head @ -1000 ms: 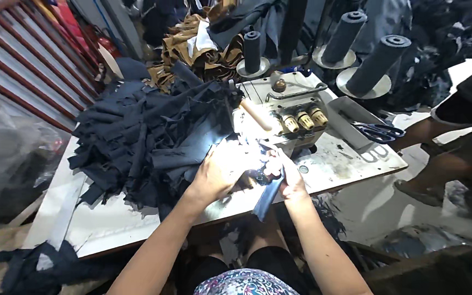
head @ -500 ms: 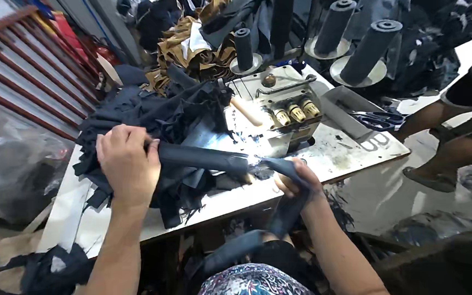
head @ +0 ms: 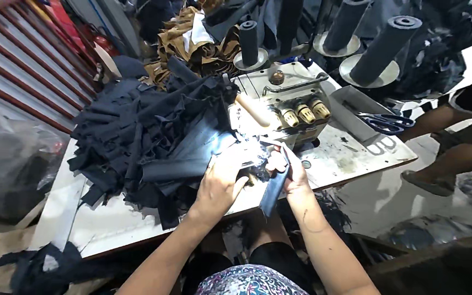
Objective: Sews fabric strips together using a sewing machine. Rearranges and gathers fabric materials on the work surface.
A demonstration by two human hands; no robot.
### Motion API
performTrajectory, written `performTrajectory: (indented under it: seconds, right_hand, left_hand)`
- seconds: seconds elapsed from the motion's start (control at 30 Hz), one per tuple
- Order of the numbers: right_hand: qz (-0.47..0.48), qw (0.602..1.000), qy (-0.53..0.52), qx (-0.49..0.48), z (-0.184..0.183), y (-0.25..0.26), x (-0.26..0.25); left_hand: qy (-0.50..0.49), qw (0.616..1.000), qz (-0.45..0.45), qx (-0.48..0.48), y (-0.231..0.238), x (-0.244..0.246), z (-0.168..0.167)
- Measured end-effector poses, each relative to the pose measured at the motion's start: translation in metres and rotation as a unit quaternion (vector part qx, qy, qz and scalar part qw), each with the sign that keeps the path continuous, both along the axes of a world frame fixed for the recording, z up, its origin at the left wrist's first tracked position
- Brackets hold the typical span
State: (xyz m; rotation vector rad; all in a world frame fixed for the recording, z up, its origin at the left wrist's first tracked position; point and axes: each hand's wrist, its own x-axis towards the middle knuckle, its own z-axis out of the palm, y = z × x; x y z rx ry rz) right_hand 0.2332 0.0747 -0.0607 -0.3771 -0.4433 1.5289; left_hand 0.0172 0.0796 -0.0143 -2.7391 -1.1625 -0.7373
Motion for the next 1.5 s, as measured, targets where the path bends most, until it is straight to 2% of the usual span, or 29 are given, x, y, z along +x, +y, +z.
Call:
performTrajectory:
  seconds: [0.13, 0.23, 0.3, 0.37, 0.43, 0.47, 0.53, 0.6, 0.63, 0.7, 0.77, 0.8, 0.83, 0.9, 0.93, 1.0, 1.07, 1.23, 1.33, 1.5]
  right_hand:
    - [-0.033, 0.999, 0.004, -0.022, 0.006, 0.0, -0.007]
    - [-0.037, 0.999, -0.022, -0.032, 0.006, 0.001, -0.005]
    - [-0.034, 0.996, -0.081, -0.022, 0.002, -0.001, -0.002]
    - [-0.025, 0.982, -0.185, -0.006, 0.001, -0.012, -0.005]
    - [0.01, 0.957, -0.287, 0.043, 0.012, -0.031, -0.014]
    - [0.046, 0.949, -0.3, 0.085, 0.017, -0.042, -0.02]
    - [0.132, 0.931, -0.273, 0.205, 0.025, -0.062, -0.022]
    - [0.182, 0.904, -0.223, 0.316, 0.035, -0.067, -0.014]
    - [0.189, 0.902, -0.195, 0.335, 0.038, -0.067, -0.009]
    - [0.173, 0.925, -0.147, 0.303, 0.036, -0.062, 0.004]
    - [0.126, 0.955, -0.142, 0.229, 0.024, -0.047, 0.012]
    - [0.098, 0.968, -0.152, 0.172, 0.016, -0.04, 0.011]
    - [0.076, 0.976, -0.165, 0.123, 0.009, -0.032, 0.007]
    - [0.059, 0.985, -0.156, 0.052, -0.004, -0.023, 0.001]
    - [0.061, 0.989, -0.129, 0.038, -0.011, -0.02, 0.001]
    - [0.073, 0.995, -0.053, 0.038, -0.021, -0.019, 0.009]
    - [0.065, 0.997, -0.005, 0.033, -0.021, -0.019, 0.016]
    - [-0.002, 1.0, 0.018, -0.015, -0.007, -0.009, 0.012]
    - [-0.084, 0.994, -0.006, -0.07, 0.004, -0.008, 0.0]
    - [-0.118, 0.988, -0.038, -0.088, 0.01, -0.007, -0.005]
  left_hand:
    - [-0.008, 1.0, -0.008, -0.019, 0.01, 0.002, 0.003]
    - [-0.014, 0.998, -0.053, -0.025, 0.029, 0.0, 0.01]
    - [-0.003, 0.996, -0.078, -0.033, 0.04, -0.003, 0.014]
    - [-0.008, 0.995, -0.058, -0.077, 0.038, -0.005, 0.02]
    - [-0.072, 0.989, -0.019, -0.13, 0.015, 0.0, 0.031]
    - [-0.125, 0.984, -0.021, -0.127, -0.002, 0.003, 0.036]
    - [-0.204, 0.967, -0.057, -0.141, -0.032, 0.004, 0.048]
    - [-0.22, 0.967, -0.064, -0.114, -0.042, -0.014, 0.068]
    - [-0.203, 0.976, -0.034, -0.071, -0.037, -0.03, 0.08]
    - [-0.115, 0.989, 0.081, 0.041, -0.009, -0.068, 0.1]
    - [-0.04, 0.98, 0.178, 0.078, 0.021, -0.09, 0.103]
    - [-0.026, 0.981, 0.177, 0.075, 0.027, -0.089, 0.096]
    - [-0.015, 0.987, 0.146, 0.067, 0.026, -0.079, 0.085]
    - [-0.011, 0.998, 0.02, 0.066, 0.017, -0.05, 0.048]
    - [-0.015, 0.998, -0.043, 0.05, 0.013, -0.038, 0.029]
    - [-0.016, 0.995, -0.102, 0.013, 0.01, -0.025, 0.002]
    - [-0.008, 0.994, -0.105, 0.012, 0.009, -0.025, -0.008]
    - [0.004, 0.997, -0.067, 0.035, 0.007, -0.01, -0.004]
    - [0.005, 0.999, -0.029, 0.015, 0.005, 0.002, 0.001]
    - [-0.015, 0.999, -0.047, -0.008, 0.018, 0.01, 0.007]
